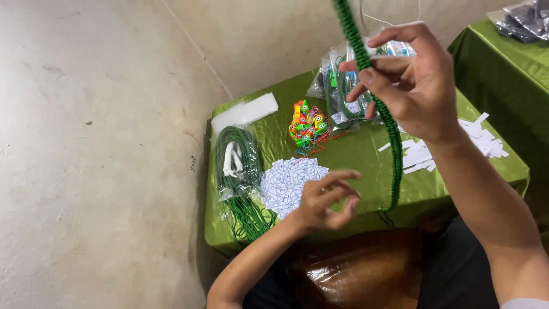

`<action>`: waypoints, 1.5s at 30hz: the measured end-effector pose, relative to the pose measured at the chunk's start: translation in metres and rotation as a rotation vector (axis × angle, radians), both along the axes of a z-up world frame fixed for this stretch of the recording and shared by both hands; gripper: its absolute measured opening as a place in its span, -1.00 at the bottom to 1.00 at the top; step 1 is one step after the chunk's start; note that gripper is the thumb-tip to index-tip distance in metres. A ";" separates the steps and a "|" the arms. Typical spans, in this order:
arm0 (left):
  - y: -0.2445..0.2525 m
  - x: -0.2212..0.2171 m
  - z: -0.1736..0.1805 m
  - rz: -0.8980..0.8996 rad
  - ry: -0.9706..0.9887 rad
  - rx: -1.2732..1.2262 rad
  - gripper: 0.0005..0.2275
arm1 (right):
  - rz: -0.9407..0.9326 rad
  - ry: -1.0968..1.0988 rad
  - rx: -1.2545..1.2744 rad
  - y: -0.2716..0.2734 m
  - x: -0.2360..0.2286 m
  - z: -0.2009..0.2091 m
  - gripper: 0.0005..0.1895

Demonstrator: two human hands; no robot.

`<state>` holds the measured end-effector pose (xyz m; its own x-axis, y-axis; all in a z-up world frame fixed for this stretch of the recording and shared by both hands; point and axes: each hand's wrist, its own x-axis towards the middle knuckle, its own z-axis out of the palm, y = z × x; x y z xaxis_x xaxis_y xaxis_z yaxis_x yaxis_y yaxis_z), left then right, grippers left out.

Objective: The person places a green braided cord and a small blue plastic clip into a clear plastic bag, then seals it. They then pick up another green braided cord, inspect it, and handle a small yellow plastic clip with a pink string attached.

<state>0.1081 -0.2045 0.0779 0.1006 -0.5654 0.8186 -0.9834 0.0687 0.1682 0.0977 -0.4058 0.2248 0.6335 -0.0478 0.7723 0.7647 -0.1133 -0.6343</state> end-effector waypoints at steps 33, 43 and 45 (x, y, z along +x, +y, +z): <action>0.058 0.062 0.123 -0.070 0.742 -0.253 -0.74 | 0.157 0.222 -0.504 -0.013 0.032 -0.003 -0.78; 0.070 0.058 0.120 0.165 0.876 -0.170 -0.85 | -0.113 0.160 -0.700 -0.002 0.023 0.007 -0.75; 0.070 0.059 0.116 0.155 0.871 -0.181 -0.85 | -0.156 0.186 -0.705 -0.002 0.023 0.007 -0.75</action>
